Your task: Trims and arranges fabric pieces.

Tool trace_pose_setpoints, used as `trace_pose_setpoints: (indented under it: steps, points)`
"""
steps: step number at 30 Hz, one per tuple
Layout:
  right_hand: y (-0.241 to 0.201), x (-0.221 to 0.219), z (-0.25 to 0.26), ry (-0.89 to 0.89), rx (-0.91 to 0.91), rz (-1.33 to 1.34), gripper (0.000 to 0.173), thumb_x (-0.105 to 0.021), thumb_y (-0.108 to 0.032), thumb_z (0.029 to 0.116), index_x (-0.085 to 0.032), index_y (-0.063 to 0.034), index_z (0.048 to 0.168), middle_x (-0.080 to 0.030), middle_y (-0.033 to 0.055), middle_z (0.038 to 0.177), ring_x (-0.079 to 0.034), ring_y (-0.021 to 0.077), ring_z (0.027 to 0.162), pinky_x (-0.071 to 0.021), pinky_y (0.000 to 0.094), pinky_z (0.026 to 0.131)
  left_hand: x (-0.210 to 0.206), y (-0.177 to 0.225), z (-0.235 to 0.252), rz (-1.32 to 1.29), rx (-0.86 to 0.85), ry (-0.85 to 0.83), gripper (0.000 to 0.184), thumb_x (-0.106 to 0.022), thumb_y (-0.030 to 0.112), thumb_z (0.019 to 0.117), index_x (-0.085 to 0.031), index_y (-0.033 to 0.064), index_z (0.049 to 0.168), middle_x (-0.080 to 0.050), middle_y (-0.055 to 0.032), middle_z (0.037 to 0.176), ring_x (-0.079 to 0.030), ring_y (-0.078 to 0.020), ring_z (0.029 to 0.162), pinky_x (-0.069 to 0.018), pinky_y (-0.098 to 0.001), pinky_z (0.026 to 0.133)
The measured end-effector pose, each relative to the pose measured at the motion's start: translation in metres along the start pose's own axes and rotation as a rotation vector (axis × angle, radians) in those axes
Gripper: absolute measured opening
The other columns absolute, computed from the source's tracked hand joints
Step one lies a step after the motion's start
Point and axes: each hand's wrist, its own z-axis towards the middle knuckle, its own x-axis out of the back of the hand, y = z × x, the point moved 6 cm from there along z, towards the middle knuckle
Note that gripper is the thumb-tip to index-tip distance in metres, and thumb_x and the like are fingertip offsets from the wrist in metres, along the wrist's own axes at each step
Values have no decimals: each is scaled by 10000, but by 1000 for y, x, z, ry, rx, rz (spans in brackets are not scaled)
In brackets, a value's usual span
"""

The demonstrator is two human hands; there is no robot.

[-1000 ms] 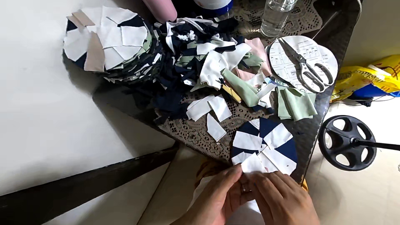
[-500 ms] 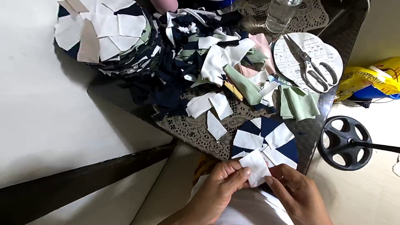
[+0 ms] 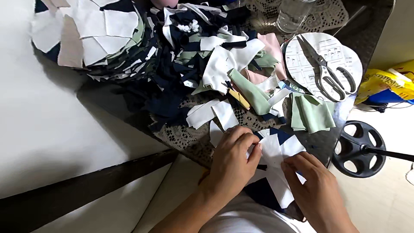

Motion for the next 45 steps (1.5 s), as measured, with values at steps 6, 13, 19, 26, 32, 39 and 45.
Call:
trace_pose_setpoints:
  steps: [6, 13, 19, 26, 32, 39, 45]
  points:
    - [3, -5, 12, -41, 6, -77, 263, -543, -248, 955, -742, -117, 842, -644, 13, 764, -642, 184, 741, -504, 331, 625, -10, -6, 11, 94, 2, 15, 187, -624, 222, 924, -763, 114, 860, -713, -60, 979, -668, -201, 901, -536, -357, 791]
    - [3, -9, 18, -51, 4, -121, 235, -574, -245, 924, -739, -123, 810, -640, 23, 745, -650, 208, 736, -501, 365, 613, -12, -7, 15, 159, 8, 27, 151, -641, 203, 885, -737, 119, 805, -707, -59, 943, -661, -204, 855, -529, -351, 738]
    - [4, -11, 19, -61, 8, -155, 242, -583, -254, 923, -737, -116, 797, -635, 29, 737, -650, 222, 731, -495, 379, 608, -12, -7, 15, 161, 22, 21, 154, -641, 209, 885, -737, 122, 801, -707, -56, 952, -661, -194, 854, -526, -348, 739]
    - [3, -12, 20, -65, 11, -179, 226, -594, -242, 908, -727, -111, 780, -635, 38, 733, -655, 231, 723, -492, 388, 593, -13, -8, 16, 168, 24, 15, 144, -643, 201, 872, -727, 126, 783, -710, -55, 951, -665, -195, 855, -527, -353, 732]
    - [3, -13, 21, -57, 21, -190, 232, -603, -238, 904, -723, -101, 762, -631, 48, 719, -654, 239, 710, -488, 395, 580, -11, -7, 17, 161, 22, 27, 113, -671, 182, 860, -735, 90, 868, -714, -81, 943, -679, -233, 853, -545, -384, 732]
    - [3, -13, 22, -66, 16, -190, 220, -607, -225, 905, -724, -94, 772, -633, 56, 728, -656, 249, 717, -493, 402, 585, 0, -19, 6, 2, 29, 26, 209, -540, 77, 920, -724, 42, 1011, -710, -101, 1058, -665, -131, 889, -550, -234, 765]
    - [3, -13, 21, -76, 16, -186, 227, -592, -222, 912, -723, -99, 774, -632, 50, 729, -654, 243, 726, -494, 397, 596, -2, -15, 1, 36, -45, -5, 305, -533, 87, 916, -792, 130, 1073, -703, -96, 1093, -661, -168, 944, -540, -279, 820]
